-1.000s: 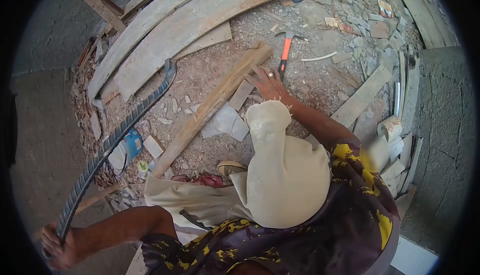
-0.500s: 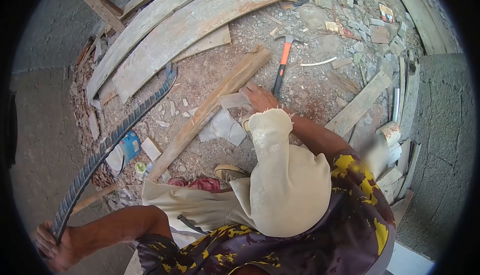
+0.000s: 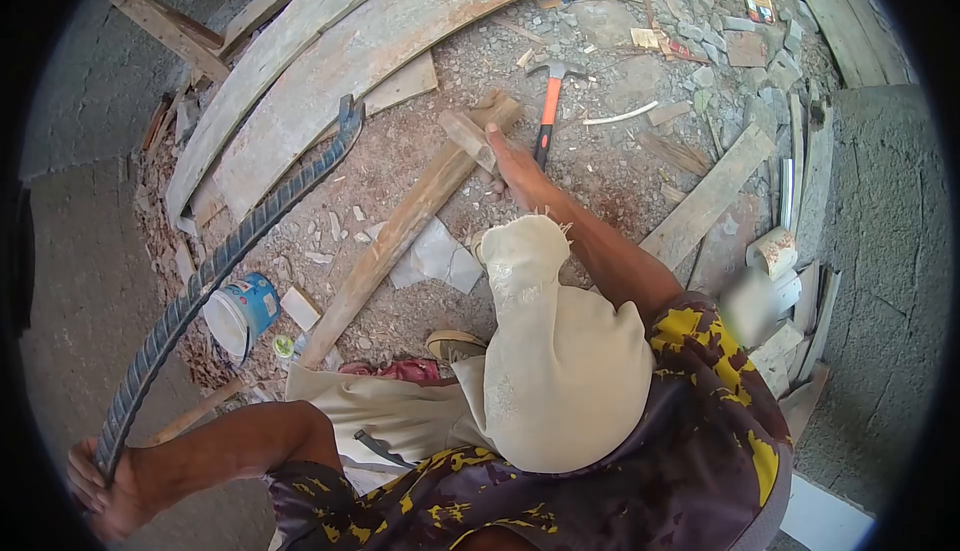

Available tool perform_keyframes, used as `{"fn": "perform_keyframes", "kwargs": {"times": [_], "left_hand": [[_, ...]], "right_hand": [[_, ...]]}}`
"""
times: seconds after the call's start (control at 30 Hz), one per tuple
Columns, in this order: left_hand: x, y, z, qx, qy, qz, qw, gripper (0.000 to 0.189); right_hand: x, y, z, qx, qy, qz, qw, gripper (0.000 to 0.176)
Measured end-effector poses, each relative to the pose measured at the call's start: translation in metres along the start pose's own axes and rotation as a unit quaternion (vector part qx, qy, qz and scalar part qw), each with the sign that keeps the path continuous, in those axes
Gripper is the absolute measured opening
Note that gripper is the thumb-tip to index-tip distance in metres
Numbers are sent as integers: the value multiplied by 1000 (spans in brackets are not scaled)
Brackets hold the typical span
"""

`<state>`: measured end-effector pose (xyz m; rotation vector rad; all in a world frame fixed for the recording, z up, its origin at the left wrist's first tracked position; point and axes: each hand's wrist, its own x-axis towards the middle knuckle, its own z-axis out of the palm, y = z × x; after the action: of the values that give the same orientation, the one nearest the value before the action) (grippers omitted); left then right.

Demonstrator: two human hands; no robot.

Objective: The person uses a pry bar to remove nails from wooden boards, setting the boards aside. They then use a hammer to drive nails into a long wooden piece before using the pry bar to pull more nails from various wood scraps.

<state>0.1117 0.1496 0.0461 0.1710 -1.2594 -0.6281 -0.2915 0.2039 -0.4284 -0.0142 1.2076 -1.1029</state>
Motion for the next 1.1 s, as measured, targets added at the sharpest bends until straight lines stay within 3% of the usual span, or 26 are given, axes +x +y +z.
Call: {"fn": "perform_keyframes", "kwargs": {"times": [0.07, 0.2, 0.27, 0.3, 0.37, 0.4, 0.47, 0.53, 0.57, 0.63, 0.67, 0.73, 0.77, 0.83, 0.87, 0.9, 0.97, 1.1], "left_hand": [[-8, -13, 17, 3, -20, -16, 1000, 31], [-20, -40, 41, -26, 14, 14, 999, 30], [-22, -46, 45, -31, 12, -1, 999, 30], [-23, -49, 47, -28, 21, -3, 999, 30], [-27, -55, 49, -26, 31, -6, 999, 30], [-28, -58, 50, -22, 35, -25, 999, 29], [-31, -64, 52, -16, 32, -42, 998, 28], [-34, -67, 53, -13, 22, -67, 997, 27], [-33, -65, 55, 0, 8, -74, 997, 27], [-36, -75, 58, -34, -5, -57, 998, 21], [-35, -78, 58, -44, -8, -58, 997, 21], [-36, -79, 54, -23, -6, -41, 999, 20], [-37, -78, 56, -27, -4, -41, 999, 20], [-39, -75, 58, -25, 27, -74, 997, 28], [-39, -74, 55, -18, 31, -74, 997, 28], [-38, -74, 50, -12, 28, -77, 997, 28], [-41, -75, 48, -3, 27, -82, 996, 27], [-45, -95, 46, 30, 50, -80, 995, 22]], "right_hand": [[3, 4, 1, 77, -81, 94, 989, 59], [16, 15, -10, 111, -147, 113, 976, 66], [2, 12, -6, 24, 20, 36, 999, 69], [-5, 12, -1, 23, 20, 37, 999, 69], [-9, 17, 3, -92, 92, -99, 986, 70], [-6, 17, 0, -90, 93, -98, 987, 70], [4, 8, -9, -402, 103, -237, 878, 63], [9, -27, -11, -451, -6, -291, 844, 61], [13, -41, 0, -437, -15, -284, 853, 61], [29, -85, 4, -550, -226, -224, 772, 58], [36, -94, 14, -549, -216, -227, 775, 58], [51, -105, 38, -715, -184, -169, 653, 50], [51, -95, 37, -716, -179, -169, 653, 50], [45, -62, 44, -700, 46, -347, 622, 48], [31, -53, 49, -616, 58, -336, 710, 44], [22, -36, 48, -617, 51, -334, 711, 44], [10, -1, 35, -654, 78, -413, 629, 48], [4, 27, 22, -636, 110, -458, 611, 51]]}}
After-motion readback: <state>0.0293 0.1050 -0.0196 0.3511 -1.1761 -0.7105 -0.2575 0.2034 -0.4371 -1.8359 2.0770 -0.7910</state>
